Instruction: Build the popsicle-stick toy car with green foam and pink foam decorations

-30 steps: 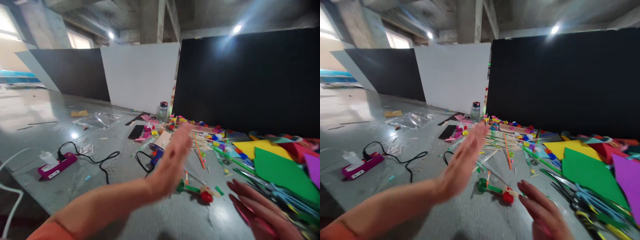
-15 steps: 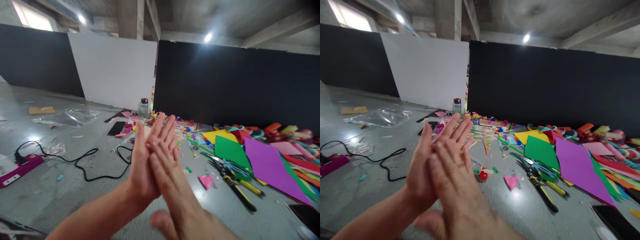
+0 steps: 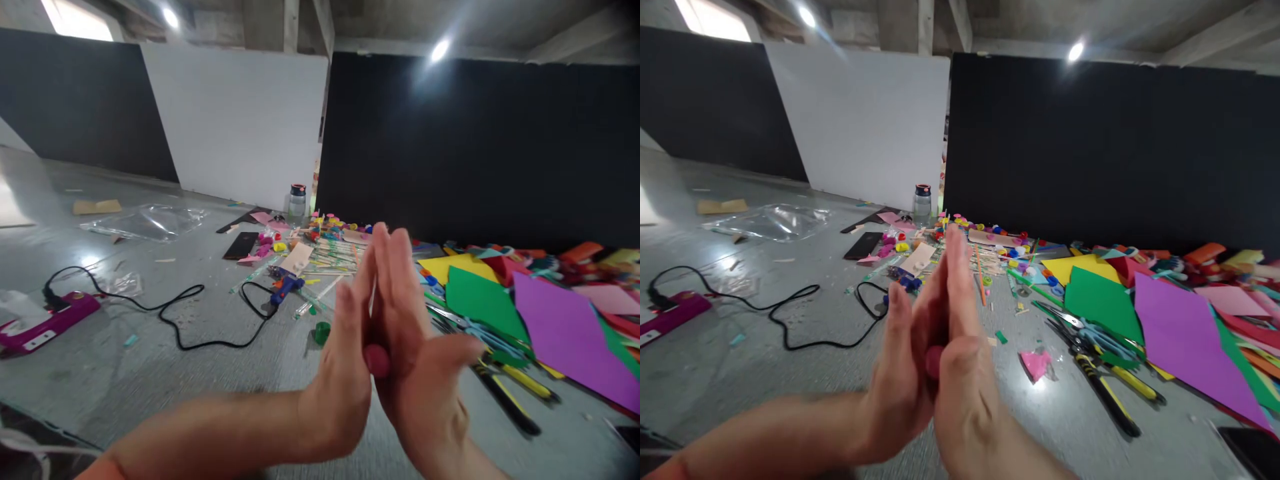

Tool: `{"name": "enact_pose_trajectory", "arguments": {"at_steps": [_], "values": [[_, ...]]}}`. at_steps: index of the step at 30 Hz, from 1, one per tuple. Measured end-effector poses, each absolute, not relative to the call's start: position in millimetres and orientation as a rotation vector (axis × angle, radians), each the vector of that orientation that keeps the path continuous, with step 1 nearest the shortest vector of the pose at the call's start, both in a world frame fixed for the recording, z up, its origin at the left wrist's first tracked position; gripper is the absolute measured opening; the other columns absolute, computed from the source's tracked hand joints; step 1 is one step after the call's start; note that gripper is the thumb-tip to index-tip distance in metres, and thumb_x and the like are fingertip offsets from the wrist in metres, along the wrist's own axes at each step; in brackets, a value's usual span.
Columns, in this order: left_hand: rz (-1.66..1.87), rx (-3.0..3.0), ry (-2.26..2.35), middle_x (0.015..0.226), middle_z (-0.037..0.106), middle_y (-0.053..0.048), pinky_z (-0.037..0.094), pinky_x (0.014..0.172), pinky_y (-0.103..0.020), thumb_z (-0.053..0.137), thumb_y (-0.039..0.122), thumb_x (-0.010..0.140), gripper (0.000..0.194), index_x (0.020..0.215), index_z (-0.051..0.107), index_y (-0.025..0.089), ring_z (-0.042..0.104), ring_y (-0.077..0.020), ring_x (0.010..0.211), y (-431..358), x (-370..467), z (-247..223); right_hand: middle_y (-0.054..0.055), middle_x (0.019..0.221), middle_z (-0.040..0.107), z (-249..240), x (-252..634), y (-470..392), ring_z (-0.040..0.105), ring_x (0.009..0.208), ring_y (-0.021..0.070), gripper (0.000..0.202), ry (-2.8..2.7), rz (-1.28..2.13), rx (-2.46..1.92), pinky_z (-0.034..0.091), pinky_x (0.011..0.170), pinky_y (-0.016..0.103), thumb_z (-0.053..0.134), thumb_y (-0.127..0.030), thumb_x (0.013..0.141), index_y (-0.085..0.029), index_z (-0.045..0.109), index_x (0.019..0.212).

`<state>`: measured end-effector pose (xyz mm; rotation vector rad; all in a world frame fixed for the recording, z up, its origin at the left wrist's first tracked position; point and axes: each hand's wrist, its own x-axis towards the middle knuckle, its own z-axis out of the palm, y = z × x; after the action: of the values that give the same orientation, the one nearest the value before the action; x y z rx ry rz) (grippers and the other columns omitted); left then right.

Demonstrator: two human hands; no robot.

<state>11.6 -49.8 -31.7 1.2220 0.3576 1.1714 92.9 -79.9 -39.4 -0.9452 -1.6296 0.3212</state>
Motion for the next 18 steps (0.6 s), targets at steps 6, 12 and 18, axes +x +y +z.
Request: {"name": "enact_pose_trajectory", "arguments": {"at_steps": [6, 12, 18], "values": [[1.151, 1.332, 0.338, 0.16, 0.027, 0.028, 0.008, 0.131, -0.04, 0.013, 0.073, 0.096, 0.06, 0.148, 0.038, 0.054, -0.004, -0.0231, 0.155, -57, 11, -44, -0.012, 0.166, 0.002, -50, 99, -70, -0.004, 0.151, 0.0252, 0.079, -1.53, 0.44, -0.907, 0.021, 0.124, 0.053, 0.013, -0.081, 0.095, -0.039, 0.0, 0.161], [1.251, 1.262, 0.286, 0.16, 0.026, 0.027, 0.01, 0.131, -0.042, 0.005, 0.08, 0.09, 0.071, 0.149, 0.036, 0.054, -0.002, -0.0242, 0.155, -55, 6, -31, -0.012, 0.167, 0.001, -60, 91, -69, -0.008, 0.15, 0.029, 0.081, -1.616, 0.317, -0.948, 0.009, 0.125, 0.056, 0.007, -0.081, 0.095, -0.036, 0.007, 0.162], [1.341, 1.479, 0.311, 0.164, 0.018, 0.025, -0.002, 0.131, -0.04, 0.012, 0.08, 0.089, 0.071, 0.152, 0.032, 0.051, -0.013, -0.0267, 0.153, -53, 5, -36, -0.009, 0.167, 0.002, -65, 93, -74, 0.002, 0.15, 0.0285, 0.08, -1.602, 0.432, -0.93, 0.032, 0.12, 0.054, -0.009, -0.076, 0.093, -0.036, 0.0, 0.162]]}}
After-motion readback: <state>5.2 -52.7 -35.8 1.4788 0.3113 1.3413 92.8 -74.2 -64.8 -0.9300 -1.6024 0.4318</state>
